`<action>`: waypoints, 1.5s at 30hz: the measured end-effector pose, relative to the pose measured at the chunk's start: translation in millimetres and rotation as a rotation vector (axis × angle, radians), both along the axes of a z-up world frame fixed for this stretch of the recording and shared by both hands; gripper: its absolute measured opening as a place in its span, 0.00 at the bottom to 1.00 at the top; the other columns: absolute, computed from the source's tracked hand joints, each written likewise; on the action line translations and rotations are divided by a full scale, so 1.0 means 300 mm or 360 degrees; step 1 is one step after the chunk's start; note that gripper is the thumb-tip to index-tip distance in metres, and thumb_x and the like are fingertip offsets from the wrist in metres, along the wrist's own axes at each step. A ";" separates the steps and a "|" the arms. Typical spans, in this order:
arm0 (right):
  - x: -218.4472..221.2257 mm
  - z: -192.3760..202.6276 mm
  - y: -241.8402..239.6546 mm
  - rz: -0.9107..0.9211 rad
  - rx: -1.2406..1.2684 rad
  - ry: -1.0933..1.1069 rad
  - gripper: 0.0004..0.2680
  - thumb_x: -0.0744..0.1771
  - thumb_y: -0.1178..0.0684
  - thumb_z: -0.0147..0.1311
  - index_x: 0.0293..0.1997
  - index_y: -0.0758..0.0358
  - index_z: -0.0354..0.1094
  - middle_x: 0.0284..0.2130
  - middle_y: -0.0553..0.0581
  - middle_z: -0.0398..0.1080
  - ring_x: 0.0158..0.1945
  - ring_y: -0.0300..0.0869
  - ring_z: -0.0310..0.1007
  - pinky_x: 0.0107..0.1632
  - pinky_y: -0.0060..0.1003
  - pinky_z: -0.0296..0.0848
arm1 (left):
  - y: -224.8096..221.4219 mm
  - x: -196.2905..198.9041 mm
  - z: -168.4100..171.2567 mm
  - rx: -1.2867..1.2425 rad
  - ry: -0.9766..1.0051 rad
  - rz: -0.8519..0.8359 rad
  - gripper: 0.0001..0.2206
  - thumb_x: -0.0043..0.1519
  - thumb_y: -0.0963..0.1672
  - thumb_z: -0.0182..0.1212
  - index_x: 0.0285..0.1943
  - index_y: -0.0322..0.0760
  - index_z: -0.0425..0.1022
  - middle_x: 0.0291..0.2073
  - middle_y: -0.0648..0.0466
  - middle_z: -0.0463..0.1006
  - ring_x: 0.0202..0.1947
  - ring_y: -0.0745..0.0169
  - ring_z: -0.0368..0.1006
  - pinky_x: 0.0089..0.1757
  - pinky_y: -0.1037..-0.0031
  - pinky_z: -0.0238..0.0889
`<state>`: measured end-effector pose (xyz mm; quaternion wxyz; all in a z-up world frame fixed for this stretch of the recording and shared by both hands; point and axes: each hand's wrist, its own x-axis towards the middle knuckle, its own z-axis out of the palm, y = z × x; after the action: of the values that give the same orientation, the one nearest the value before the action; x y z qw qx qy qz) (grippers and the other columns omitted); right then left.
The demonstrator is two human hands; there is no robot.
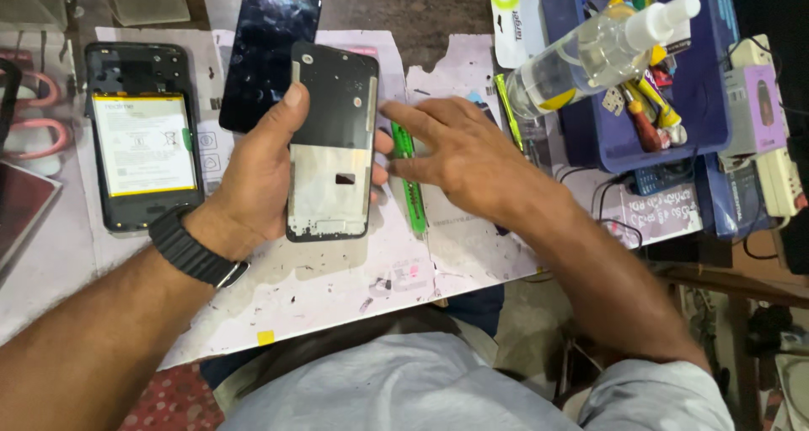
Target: The person removes a protective film from the internal frame of a disassembled smartphone. They then use a green utility knife to scrape adhesive residue from the edges of a detached screen assembly. Finally, they peel off a black protective film from the screen and use a blue plastic spudger to clean the surface.
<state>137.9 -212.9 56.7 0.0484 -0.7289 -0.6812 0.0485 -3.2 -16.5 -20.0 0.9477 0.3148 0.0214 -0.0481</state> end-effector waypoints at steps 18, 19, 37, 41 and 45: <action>-0.005 -0.187 -0.227 -0.1119 0.0671 0.1637 0.10 0.70 0.59 0.52 0.57 0.63 0.61 0.34 0.45 0.65 0.34 0.30 0.60 0.36 0.27 0.62 | -0.015 -0.010 0.036 0.0156 0.0138 0.0057 0.30 0.67 0.58 0.42 0.69 0.36 0.63 0.55 0.39 0.76 0.47 0.45 0.77 0.44 0.53 0.75; -0.023 -0.196 -0.221 -0.1110 0.0693 0.1525 0.08 0.71 0.59 0.51 0.57 0.63 0.63 0.33 0.46 0.65 0.34 0.30 0.61 0.36 0.28 0.64 | -0.018 -0.010 0.037 0.0138 0.0158 0.0038 0.30 0.68 0.58 0.42 0.69 0.36 0.63 0.55 0.39 0.76 0.46 0.44 0.77 0.44 0.53 0.75; -0.174 -0.165 -0.099 -0.1155 0.0979 0.0524 0.21 0.65 0.66 0.47 0.67 0.74 0.55 0.51 0.76 0.66 0.54 0.66 0.69 0.58 0.53 0.70 | -0.032 -0.001 0.058 0.0373 0.0302 0.0080 0.34 0.66 0.59 0.41 0.73 0.34 0.59 0.58 0.32 0.73 0.51 0.36 0.74 0.47 0.46 0.70; -0.183 -0.164 -0.090 -0.0945 0.1206 0.0305 0.17 0.66 0.67 0.50 0.62 0.73 0.59 0.52 0.73 0.67 0.56 0.63 0.70 0.59 0.52 0.72 | -0.029 0.004 0.052 0.0331 0.0265 0.0062 0.33 0.66 0.59 0.40 0.71 0.32 0.60 0.57 0.33 0.73 0.51 0.37 0.75 0.47 0.46 0.71; -0.194 -0.160 -0.089 -0.0772 0.1225 0.0343 0.10 0.66 0.67 0.56 0.51 0.68 0.66 0.44 0.65 0.71 0.47 0.57 0.74 0.50 0.48 0.74 | -0.034 0.002 0.050 0.0272 0.0239 0.0045 0.33 0.68 0.58 0.39 0.69 0.29 0.62 0.57 0.34 0.73 0.51 0.39 0.75 0.48 0.47 0.72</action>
<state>79.7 -239.5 8.7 0.3956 -0.7870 -0.4507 -0.1449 -2.7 -26.6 -4.9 0.9138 0.3895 0.1008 -0.0560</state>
